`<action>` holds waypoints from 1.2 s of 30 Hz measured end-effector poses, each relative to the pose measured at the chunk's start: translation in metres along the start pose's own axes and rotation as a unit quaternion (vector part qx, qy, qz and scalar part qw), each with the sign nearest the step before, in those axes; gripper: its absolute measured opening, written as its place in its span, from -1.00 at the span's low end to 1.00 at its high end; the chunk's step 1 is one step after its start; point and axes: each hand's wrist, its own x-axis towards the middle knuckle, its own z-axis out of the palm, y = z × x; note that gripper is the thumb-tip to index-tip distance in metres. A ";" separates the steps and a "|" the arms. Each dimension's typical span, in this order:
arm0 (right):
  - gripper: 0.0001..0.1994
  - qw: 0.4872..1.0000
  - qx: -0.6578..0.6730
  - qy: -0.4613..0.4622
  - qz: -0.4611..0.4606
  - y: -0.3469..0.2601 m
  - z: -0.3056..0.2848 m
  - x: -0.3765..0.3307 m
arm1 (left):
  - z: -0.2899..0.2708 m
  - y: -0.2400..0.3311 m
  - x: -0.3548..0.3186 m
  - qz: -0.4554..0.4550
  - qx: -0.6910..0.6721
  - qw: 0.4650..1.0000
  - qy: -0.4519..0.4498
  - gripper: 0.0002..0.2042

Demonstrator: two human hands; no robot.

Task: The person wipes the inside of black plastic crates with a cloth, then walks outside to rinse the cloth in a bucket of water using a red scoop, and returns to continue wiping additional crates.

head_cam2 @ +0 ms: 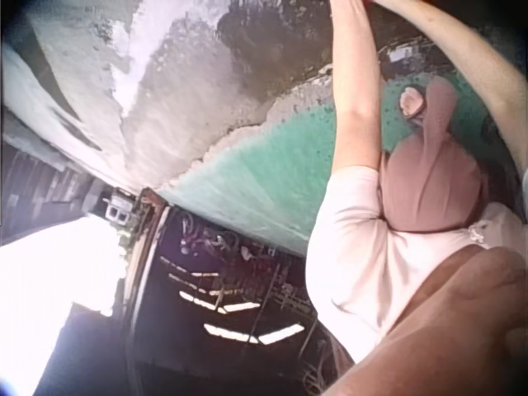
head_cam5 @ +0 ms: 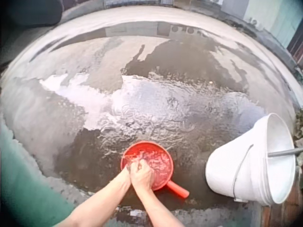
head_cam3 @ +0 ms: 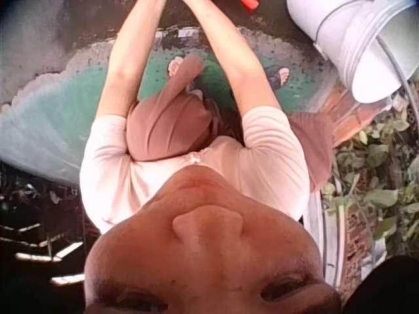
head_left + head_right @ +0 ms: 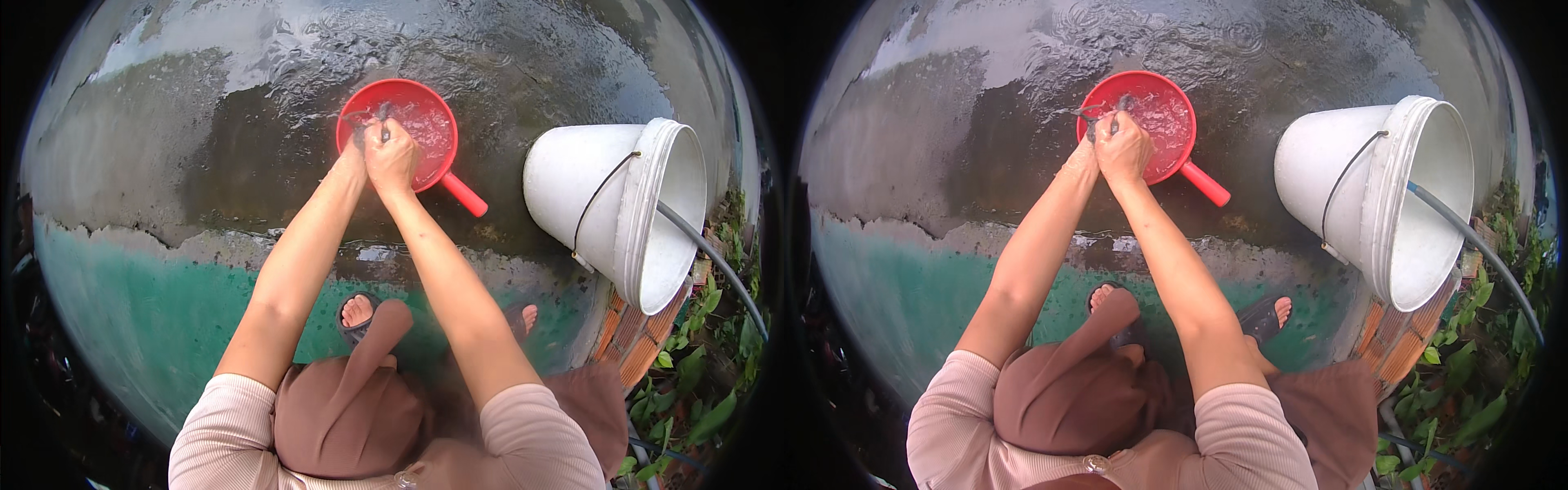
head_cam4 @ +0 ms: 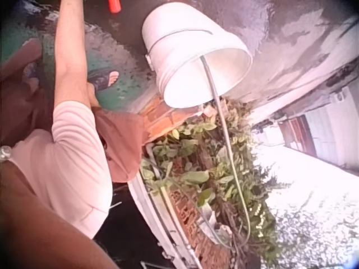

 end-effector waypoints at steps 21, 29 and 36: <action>-0.80 0.990 0.051 -0.065 -0.115 -0.009 -0.012 -0.007 | -0.009 -0.002 -0.013 0.070 -0.024 0.991 -0.109 -0.73; -0.74 0.997 0.025 -0.070 -0.013 -0.015 -0.007 0.008 | 0.018 -0.001 -0.019 -0.009 -0.056 0.994 -0.093 -0.75; -0.76 0.984 -0.148 -0.007 -0.099 0.052 -0.016 0.042 | 0.076 0.006 -0.027 -0.047 0.059 0.978 0.193 -0.70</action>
